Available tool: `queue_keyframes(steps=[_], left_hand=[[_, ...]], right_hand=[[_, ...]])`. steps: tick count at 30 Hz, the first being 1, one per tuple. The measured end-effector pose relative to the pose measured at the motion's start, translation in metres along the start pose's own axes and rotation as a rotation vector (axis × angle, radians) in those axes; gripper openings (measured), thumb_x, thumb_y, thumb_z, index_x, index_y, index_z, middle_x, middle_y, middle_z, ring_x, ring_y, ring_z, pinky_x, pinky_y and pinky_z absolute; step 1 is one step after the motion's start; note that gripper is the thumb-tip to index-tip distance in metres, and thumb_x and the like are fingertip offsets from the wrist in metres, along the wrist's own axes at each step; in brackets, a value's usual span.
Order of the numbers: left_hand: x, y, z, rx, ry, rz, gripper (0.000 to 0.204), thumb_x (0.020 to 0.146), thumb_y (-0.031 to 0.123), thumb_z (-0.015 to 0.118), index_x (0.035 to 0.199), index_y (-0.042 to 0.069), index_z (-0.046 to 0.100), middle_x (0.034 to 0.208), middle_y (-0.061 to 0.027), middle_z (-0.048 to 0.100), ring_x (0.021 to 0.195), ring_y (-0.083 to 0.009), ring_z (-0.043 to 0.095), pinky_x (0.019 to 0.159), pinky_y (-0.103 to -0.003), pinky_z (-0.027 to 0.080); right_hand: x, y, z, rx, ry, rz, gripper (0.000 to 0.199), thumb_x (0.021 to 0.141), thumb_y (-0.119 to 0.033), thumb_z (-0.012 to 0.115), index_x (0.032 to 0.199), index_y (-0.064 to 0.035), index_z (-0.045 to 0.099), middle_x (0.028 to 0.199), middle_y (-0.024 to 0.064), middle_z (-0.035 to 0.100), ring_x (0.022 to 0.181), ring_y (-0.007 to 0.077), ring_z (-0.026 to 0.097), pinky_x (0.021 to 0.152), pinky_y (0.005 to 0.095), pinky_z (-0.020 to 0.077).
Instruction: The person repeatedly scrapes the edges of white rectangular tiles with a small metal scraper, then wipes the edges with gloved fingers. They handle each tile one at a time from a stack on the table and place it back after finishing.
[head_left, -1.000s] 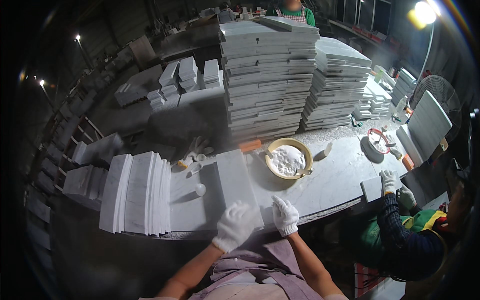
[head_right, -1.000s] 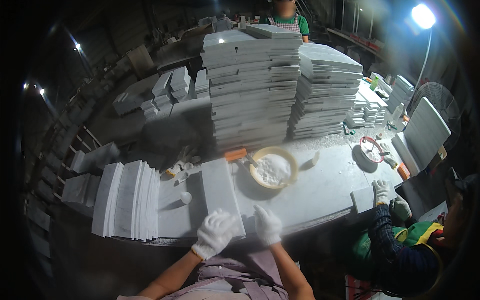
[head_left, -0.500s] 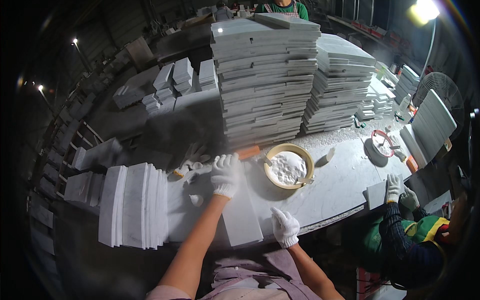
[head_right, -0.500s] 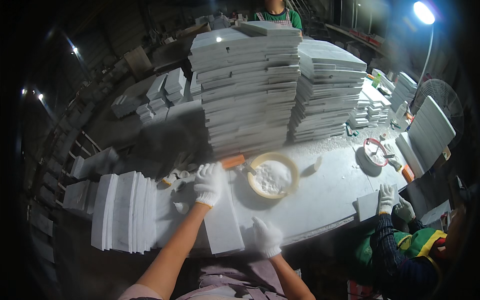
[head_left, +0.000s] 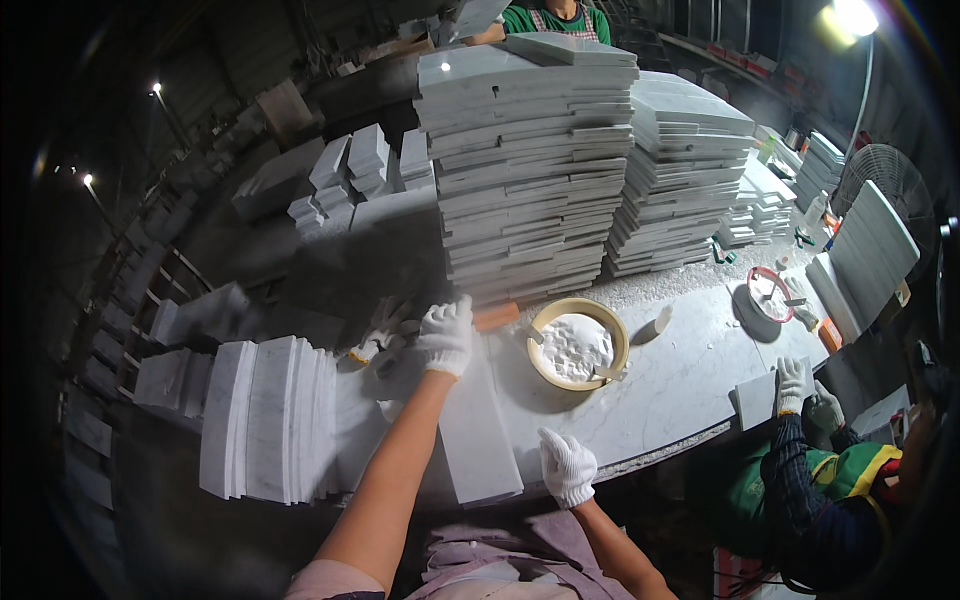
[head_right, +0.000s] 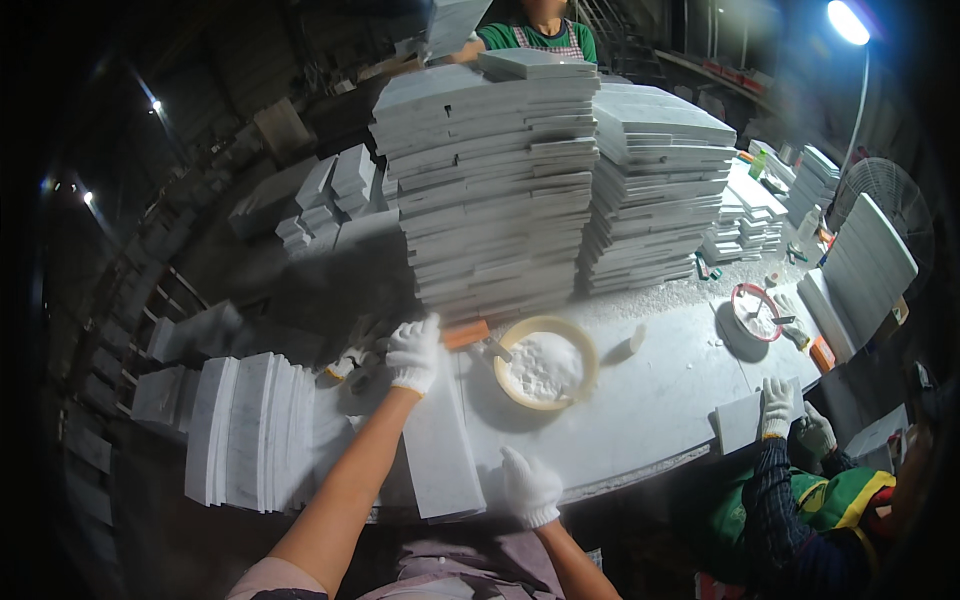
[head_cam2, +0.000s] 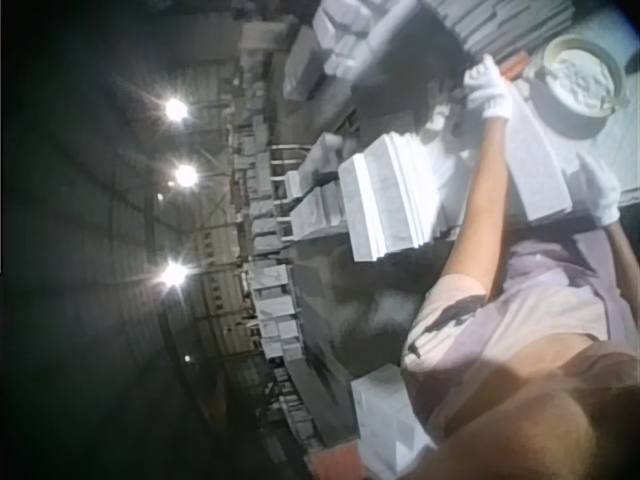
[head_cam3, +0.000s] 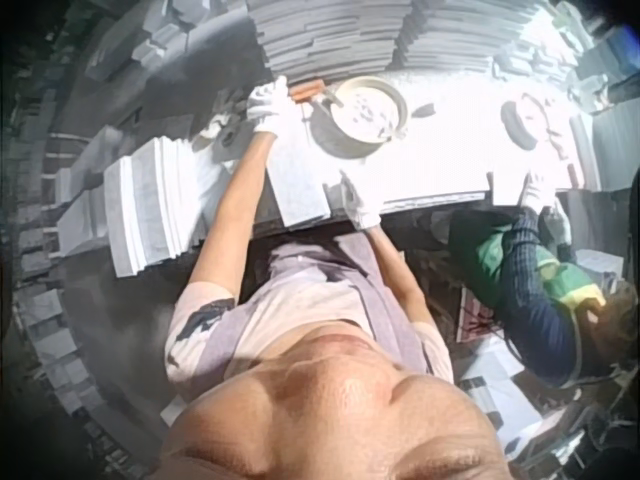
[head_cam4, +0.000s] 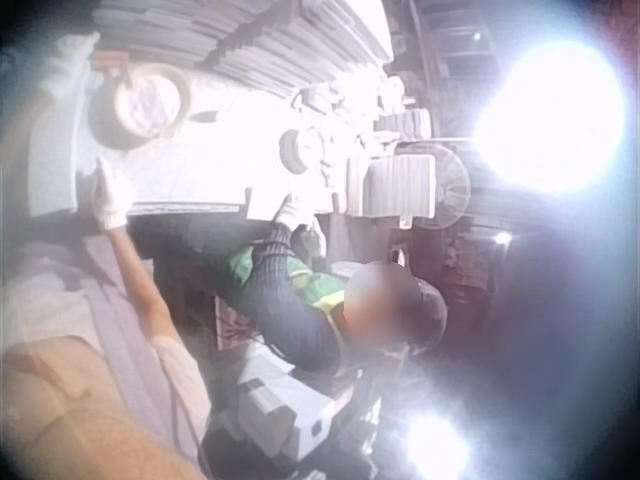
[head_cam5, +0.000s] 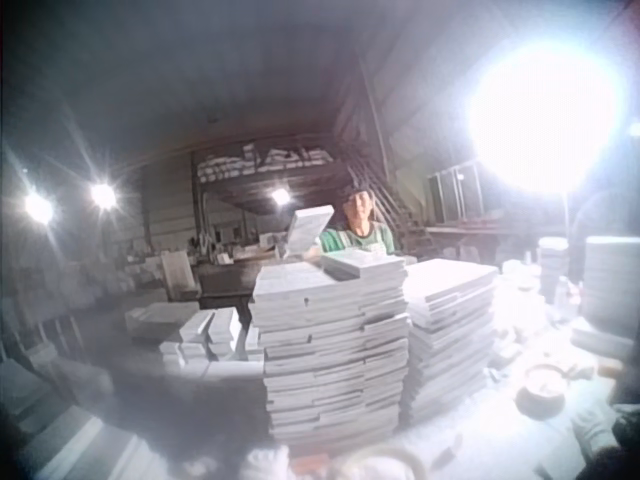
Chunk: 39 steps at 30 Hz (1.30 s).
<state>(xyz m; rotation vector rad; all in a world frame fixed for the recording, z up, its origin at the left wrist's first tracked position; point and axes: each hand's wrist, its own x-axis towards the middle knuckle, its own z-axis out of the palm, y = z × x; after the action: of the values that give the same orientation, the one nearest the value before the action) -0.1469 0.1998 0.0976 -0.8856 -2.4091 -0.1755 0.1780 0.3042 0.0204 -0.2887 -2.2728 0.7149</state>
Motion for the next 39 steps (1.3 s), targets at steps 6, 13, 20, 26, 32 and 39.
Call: queue_keyframes(steps=[6, 13, 20, 26, 32, 39], left_hand=[[-0.012, 0.021, -0.026, 0.005, -0.087, -0.054, 0.020, 0.094, 0.020, 0.062, 0.112, 0.011, 0.064, 0.096, -0.0072, 0.074, 0.099, -0.0269, 0.071, 0.091, -0.043, 0.053], [-0.048, 0.038, -0.047, -0.045, -0.117, 0.021, 0.022, 0.099, 0.019, 0.057, 0.118, 0.015, 0.068, 0.112, -0.0048, 0.074, 0.111, -0.0263, 0.069, 0.101, -0.047, 0.050], [-0.125, 0.078, -0.096, -0.201, 0.014, 0.274, 0.032, 0.089, 0.011, 0.063, 0.120, 0.011, 0.072, 0.106, -0.0063, 0.070, 0.105, -0.0272, 0.067, 0.100, -0.044, 0.053], [-0.195, 0.112, -0.146, -0.338, 0.016, 0.345, 0.040, 0.090, 0.019, 0.072, 0.130, 0.011, 0.074, 0.130, -0.0079, 0.069, 0.127, -0.0276, 0.063, 0.113, -0.049, 0.050], [-0.231, 0.127, -0.180, -0.505, -0.121, 0.321, 0.040, 0.091, 0.024, 0.075, 0.129, 0.013, 0.076, 0.133, -0.0076, 0.070, 0.133, -0.0265, 0.061, 0.117, -0.045, 0.047], [-0.258, 0.091, -0.193, -0.220, -0.260, 0.245, 0.057, 0.100, 0.045, 0.063, 0.146, 0.012, 0.063, 0.150, -0.0122, 0.060, 0.145, -0.0337, 0.050, 0.127, -0.054, 0.031]], right_hand=[[0.001, -0.002, -0.004, 0.007, -0.012, -0.013, 0.037, 0.091, -0.010, 0.076, 0.126, -0.0186, 0.075, 0.093, 0.0097, 0.074, 0.077, 0.0328, 0.072, 0.065, 0.0438, 0.0575], [0.000, -0.003, -0.003, 0.002, -0.001, -0.014, 0.037, 0.091, -0.009, 0.076, 0.127, -0.0194, 0.075, 0.091, 0.0099, 0.073, 0.076, 0.0329, 0.072, 0.064, 0.0445, 0.0571], [-0.004, -0.004, -0.003, -0.036, -0.015, 0.022, 0.035, 0.092, -0.011, 0.076, 0.126, -0.0193, 0.075, 0.089, 0.0113, 0.072, 0.073, 0.0339, 0.071, 0.063, 0.0450, 0.0561], [-0.004, -0.005, 0.000, 0.009, -0.018, 0.014, 0.034, 0.094, -0.012, 0.073, 0.127, -0.0188, 0.076, 0.094, 0.0109, 0.074, 0.080, 0.0334, 0.072, 0.068, 0.0445, 0.0575], [-0.007, 0.002, -0.001, -0.006, -0.079, 0.058, 0.040, 0.092, -0.008, 0.072, 0.131, -0.0171, 0.076, 0.106, 0.0130, 0.077, 0.089, 0.0357, 0.074, 0.076, 0.0462, 0.0598], [-0.010, 0.003, 0.010, 0.037, -0.011, 0.009, 0.036, 0.097, -0.006, 0.070, 0.131, -0.0145, 0.076, 0.103, 0.0152, 0.077, 0.090, 0.0334, 0.075, 0.077, 0.0427, 0.0599]])
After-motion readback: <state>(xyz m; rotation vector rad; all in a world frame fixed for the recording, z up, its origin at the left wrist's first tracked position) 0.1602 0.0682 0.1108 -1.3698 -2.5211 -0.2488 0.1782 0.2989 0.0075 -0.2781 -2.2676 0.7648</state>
